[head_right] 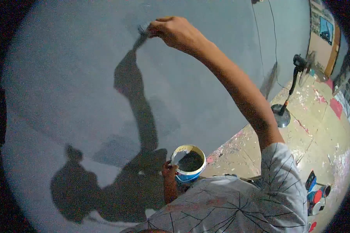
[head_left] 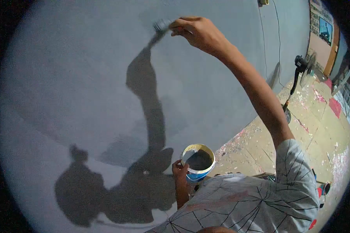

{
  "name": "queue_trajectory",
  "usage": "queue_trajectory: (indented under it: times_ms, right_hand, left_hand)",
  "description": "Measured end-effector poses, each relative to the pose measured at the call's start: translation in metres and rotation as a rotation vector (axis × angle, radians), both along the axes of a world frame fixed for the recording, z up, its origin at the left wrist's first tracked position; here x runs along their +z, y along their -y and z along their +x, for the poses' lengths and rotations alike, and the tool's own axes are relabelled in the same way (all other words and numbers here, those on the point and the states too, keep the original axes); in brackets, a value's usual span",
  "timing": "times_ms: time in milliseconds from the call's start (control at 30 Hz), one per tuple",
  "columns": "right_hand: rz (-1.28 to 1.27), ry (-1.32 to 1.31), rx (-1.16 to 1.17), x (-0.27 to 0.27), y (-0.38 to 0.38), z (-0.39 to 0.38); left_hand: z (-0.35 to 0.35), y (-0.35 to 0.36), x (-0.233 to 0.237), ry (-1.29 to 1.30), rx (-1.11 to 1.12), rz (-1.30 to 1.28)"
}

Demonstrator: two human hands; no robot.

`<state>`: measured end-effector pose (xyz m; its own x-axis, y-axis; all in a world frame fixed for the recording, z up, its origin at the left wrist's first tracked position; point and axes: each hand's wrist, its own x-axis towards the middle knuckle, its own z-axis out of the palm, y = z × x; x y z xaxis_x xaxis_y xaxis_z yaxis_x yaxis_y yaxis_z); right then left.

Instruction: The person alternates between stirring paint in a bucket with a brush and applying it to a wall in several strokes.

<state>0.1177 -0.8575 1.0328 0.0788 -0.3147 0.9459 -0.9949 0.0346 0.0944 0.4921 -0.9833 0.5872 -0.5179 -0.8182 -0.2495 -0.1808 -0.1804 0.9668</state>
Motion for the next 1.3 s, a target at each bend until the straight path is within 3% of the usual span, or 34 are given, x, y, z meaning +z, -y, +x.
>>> queue_trajectory:
  times_ms: [67,167,300,400,467,500,600,733,867,933,1000,1133,1200,1300]
  right_hand:
    - [0.101,0.096,0.011,0.016,-0.01,0.003]
    - [-0.122,-0.177,0.09,0.04,-0.011,0.002]
    - [-0.283,-0.233,0.149,0.043,0.02,-0.013]
    - [-0.055,-0.197,0.183,0.038,0.015,-0.013]
    - [0.118,-0.05,0.185,0.057,-0.021,0.018]
    - [0.043,0.002,0.157,0.057,-0.026,0.035]
    - [-0.065,-0.24,0.082,0.03,0.009,0.024]
    - [0.101,-0.069,0.046,-0.003,0.018,0.036]
    - [0.0,-0.062,0.089,-0.012,0.017,0.037]
    - [-0.086,-0.057,0.125,-0.043,0.032,0.026]
    - [-0.123,-0.096,0.103,-0.108,0.05,0.016]
    - [0.073,0.207,0.164,-0.24,0.032,0.028]
    - [0.216,0.287,0.155,-0.28,0.01,0.036]
    - [0.319,0.507,0.204,-0.326,0.0,0.032]
  left_hand:
    - [-0.002,0.003,-0.006,-0.039,-0.018,-0.005]
    - [-0.001,0.011,-0.012,0.001,-0.061,-0.065]
    - [-0.008,0.016,-0.021,-0.004,-0.08,-0.146]
    - [-0.01,0.003,0.006,0.022,-0.077,-0.075]
    - [-0.008,0.004,-0.003,-0.011,-0.066,-0.05]
    - [-0.005,0.004,-0.009,-0.03,-0.062,-0.025]
    - [-0.001,0.005,-0.03,-0.12,-0.057,-0.097]
    - [-0.009,0.013,-0.027,-0.018,-0.149,-0.113]
    - [-0.011,0.02,-0.042,-0.021,-0.1,-0.013]
    - [-0.013,0.018,-0.043,-0.018,-0.114,-0.014]
    - [-0.016,0.01,-0.024,-0.021,-0.093,0.038]
    - [-0.012,0.014,-0.05,-0.039,-0.097,-0.013]
    - [-0.01,0.015,-0.078,-0.017,-0.064,-0.188]
    - [-0.01,0.011,-0.068,0.032,-0.169,-0.127]
